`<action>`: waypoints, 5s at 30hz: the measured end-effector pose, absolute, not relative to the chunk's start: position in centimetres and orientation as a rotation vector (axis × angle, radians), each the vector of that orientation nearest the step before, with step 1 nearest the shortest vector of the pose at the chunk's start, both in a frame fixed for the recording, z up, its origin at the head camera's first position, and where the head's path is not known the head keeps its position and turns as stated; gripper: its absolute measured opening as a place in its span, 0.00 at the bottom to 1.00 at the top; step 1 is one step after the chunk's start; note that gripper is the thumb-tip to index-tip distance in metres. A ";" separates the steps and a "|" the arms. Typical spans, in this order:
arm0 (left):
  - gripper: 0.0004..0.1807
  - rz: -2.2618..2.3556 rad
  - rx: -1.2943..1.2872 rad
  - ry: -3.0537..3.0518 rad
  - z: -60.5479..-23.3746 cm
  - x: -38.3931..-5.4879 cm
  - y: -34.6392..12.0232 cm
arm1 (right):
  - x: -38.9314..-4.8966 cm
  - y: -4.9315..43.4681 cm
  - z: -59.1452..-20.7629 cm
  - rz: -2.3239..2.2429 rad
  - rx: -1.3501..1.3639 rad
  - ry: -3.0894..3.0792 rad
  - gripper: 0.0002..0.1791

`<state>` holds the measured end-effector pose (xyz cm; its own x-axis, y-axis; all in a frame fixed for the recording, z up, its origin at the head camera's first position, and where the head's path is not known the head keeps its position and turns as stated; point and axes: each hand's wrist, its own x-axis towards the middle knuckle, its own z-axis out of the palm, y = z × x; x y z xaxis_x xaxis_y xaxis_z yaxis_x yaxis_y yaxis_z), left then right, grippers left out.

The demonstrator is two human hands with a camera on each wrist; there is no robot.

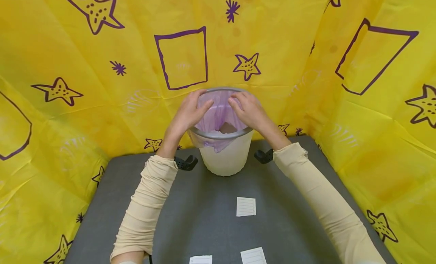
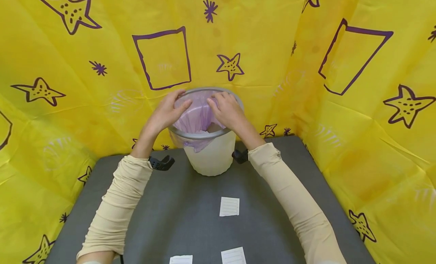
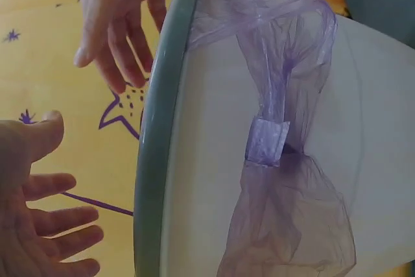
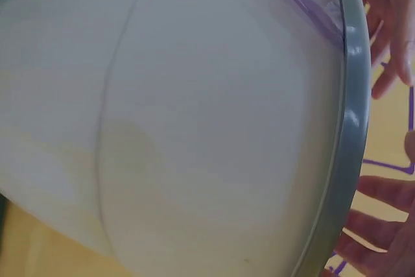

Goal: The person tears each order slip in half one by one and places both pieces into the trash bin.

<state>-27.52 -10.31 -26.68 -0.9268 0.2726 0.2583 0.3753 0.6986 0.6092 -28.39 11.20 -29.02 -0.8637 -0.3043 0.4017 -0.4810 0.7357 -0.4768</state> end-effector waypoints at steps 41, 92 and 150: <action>0.47 -0.751 0.049 -2.757 -42.8 -20.7 -19.7 | -21.8 20.1 -42.3 0.592 0.132 -2.710 0.41; 0.46 -0.598 0.045 -2.970 -51.8 -14.1 -11.6 | -15.4 14.0 -52.5 0.569 0.075 -2.878 0.43; 0.21 -1.210 -0.473 -3.016 -55.3 -13.4 -2.5 | -13.0 12.2 -54.9 0.767 0.211 -3.208 0.27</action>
<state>-13.36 -2.51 -55.33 -0.9486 0.3154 -0.0245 0.2109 0.6884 0.6939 -12.96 12.19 -54.92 -0.9784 -0.1612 -0.1291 -0.0854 0.8848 -0.4580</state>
